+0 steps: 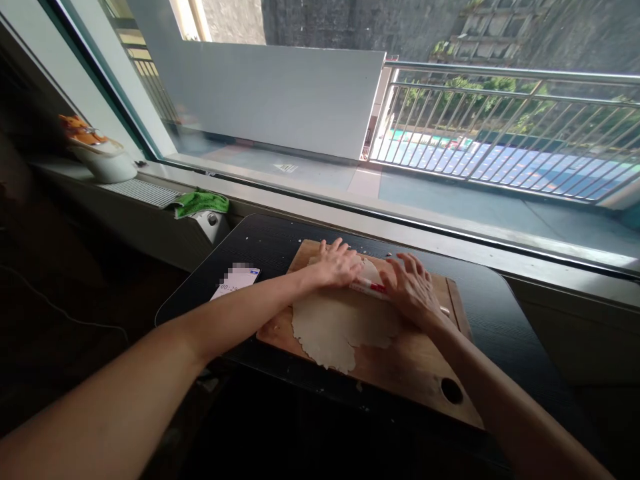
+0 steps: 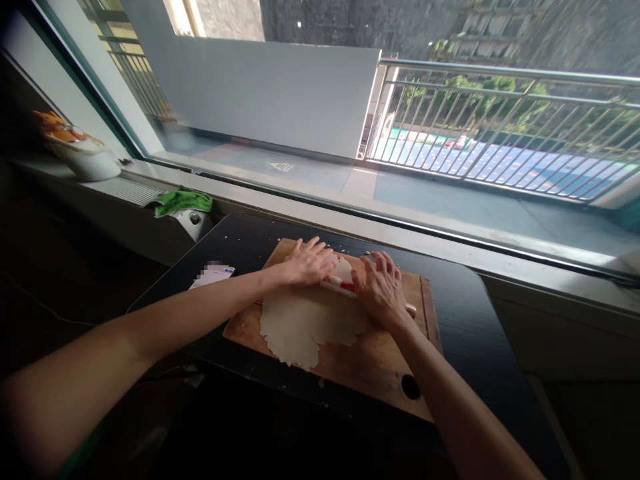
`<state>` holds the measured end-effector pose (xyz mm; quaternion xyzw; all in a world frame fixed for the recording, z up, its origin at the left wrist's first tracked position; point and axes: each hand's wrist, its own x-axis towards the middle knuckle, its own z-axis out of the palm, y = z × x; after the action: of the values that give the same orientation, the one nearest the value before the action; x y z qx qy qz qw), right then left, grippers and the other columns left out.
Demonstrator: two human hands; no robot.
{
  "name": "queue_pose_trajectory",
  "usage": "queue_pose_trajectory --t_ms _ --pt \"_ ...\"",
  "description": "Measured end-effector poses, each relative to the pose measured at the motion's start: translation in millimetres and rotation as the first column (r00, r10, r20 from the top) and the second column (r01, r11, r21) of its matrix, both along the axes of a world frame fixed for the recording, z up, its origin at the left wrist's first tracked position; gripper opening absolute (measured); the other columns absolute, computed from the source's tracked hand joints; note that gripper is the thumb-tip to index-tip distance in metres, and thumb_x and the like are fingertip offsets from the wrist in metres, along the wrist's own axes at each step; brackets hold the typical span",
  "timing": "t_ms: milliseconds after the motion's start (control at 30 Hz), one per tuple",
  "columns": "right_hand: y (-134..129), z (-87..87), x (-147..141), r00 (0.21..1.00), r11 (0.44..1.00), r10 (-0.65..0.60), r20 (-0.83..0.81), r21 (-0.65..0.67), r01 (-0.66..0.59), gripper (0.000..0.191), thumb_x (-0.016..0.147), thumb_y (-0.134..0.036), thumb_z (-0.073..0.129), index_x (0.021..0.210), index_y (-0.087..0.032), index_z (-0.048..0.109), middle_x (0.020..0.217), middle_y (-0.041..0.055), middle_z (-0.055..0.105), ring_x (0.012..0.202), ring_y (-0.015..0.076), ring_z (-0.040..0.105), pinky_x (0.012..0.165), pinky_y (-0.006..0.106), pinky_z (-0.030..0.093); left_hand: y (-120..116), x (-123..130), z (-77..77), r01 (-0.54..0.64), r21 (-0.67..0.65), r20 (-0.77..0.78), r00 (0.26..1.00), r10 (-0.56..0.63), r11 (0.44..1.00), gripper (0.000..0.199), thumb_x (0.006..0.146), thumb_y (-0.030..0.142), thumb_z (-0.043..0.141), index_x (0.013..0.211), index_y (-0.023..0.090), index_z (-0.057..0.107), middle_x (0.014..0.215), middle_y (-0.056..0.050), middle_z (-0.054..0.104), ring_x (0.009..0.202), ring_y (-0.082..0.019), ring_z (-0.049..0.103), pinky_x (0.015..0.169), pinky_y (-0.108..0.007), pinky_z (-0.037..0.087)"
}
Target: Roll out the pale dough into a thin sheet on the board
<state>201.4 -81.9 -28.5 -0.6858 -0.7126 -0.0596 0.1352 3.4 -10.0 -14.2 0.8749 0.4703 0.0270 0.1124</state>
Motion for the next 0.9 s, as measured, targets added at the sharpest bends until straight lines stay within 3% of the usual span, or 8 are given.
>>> queue_pose_trajectory --t_ms 67,133,367,500,600,700,833,900 --pt "-22.8 -7.8 -0.8 0.984 0.985 0.167 0.061 0.023 -0.168 0.040 0.100 -0.041 0.038 0.125 -0.022 0.063 0.144 0.0132 0.054 0.142 0.0304 0.035 0.112 0.048 0.034 -18.7 -11.7 -5.7 0.132 0.045 0.012 0.991 -0.133 0.990 0.053 0.100 0.048 0.037 0.145 0.024 0.050 0.160 -0.008 0.040 0.152 -0.031 0.023 0.123 -0.058 0.012" --pt "-27.3 -9.6 -0.5 0.974 0.977 0.211 0.079 0.024 -0.214 0.040 0.101 -0.042 0.037 0.123 -0.023 0.065 0.143 0.0125 0.055 0.143 0.0304 0.034 0.112 0.048 0.033 -22.6 -15.2 -7.0 0.154 0.097 0.019 0.987 -0.157 0.983 0.052 0.100 0.047 0.038 0.144 0.023 0.051 0.160 -0.008 0.041 0.151 -0.030 0.024 0.123 -0.056 0.012" --pt "48.6 12.7 4.5 0.988 0.986 -0.135 -0.072 -0.106 0.127 0.048 0.102 -0.043 0.030 0.128 -0.019 0.062 0.136 0.0160 0.058 0.132 0.0317 0.045 0.106 0.050 0.041 38.0 14.4 4.7 -0.118 0.113 0.042 0.993 0.114 0.987 0.044 0.103 0.033 0.031 0.125 0.014 0.064 0.145 -0.015 0.056 0.150 -0.030 0.026 0.119 -0.057 0.024" --pt "15.1 1.0 3.3 1.000 0.984 0.015 0.001 -0.177 -0.015 0.045 0.101 -0.047 0.032 0.128 -0.028 0.062 0.141 0.0107 0.055 0.136 0.0300 0.042 0.106 0.050 0.040 5.2 -2.2 -4.9 0.059 0.095 0.015 0.998 -0.060 0.994 0.042 0.103 0.037 0.033 0.130 0.022 0.062 0.150 -0.010 0.052 0.147 -0.031 0.033 0.118 -0.058 0.025" --pt "-7.8 -10.8 5.8 0.991 0.985 0.128 0.039 -0.118 -0.123 0.044 0.101 -0.046 0.033 0.130 -0.029 0.061 0.144 0.0093 0.054 0.139 0.0302 0.038 0.109 0.051 0.036 -14.7 -11.7 -10.1 0.161 0.135 0.020 0.986 -0.166 0.978 0.042 0.101 0.040 0.038 0.134 0.025 0.060 0.153 -0.009 0.049 0.145 -0.031 0.035 0.119 -0.057 0.024" --pt "18.9 -10.0 12.7 0.997 0.995 0.081 0.013 -0.054 -0.081 0.045 0.100 -0.046 0.033 0.129 -0.027 0.061 0.145 0.0111 0.053 0.138 0.0317 0.038 0.108 0.053 0.036 8.9 0.0 -5.6 0.075 0.188 0.042 0.996 -0.084 0.979 0.042 0.101 0.037 0.037 0.130 0.022 0.062 0.150 -0.010 0.052 0.145 -0.031 0.033 0.118 -0.057 0.023" --pt "76.0 5.0 19.5 0.981 0.986 -0.167 -0.096 -0.029 0.165 0.050 0.100 -0.045 0.032 0.131 -0.019 0.060 0.144 0.0167 0.050 0.135 0.0337 0.040 0.108 0.054 0.035 56.5 22.2 4.7 -0.131 0.276 0.118 0.988 0.101 0.952 0.041 0.102 0.031 0.034 0.115 0.014 0.069 0.133 -0.015 0.063 0.142 -0.030 0.036 0.118 -0.051 0.024" --pt "74.3 7.7 17.9 0.976 0.981 -0.195 -0.101 -0.016 0.195 0.051 0.101 -0.044 0.031 0.134 -0.016 0.058 0.145 0.0185 0.048 0.136 0.0339 0.040 0.108 0.053 0.036 54.9 20.6 4.1 -0.119 0.301 0.140 0.987 0.079 0.946 0.041 0.102 0.030 0.032 0.110 0.015 0.070 0.127 -0.015 0.066 0.137 -0.029 0.041 0.117 -0.047 0.026"
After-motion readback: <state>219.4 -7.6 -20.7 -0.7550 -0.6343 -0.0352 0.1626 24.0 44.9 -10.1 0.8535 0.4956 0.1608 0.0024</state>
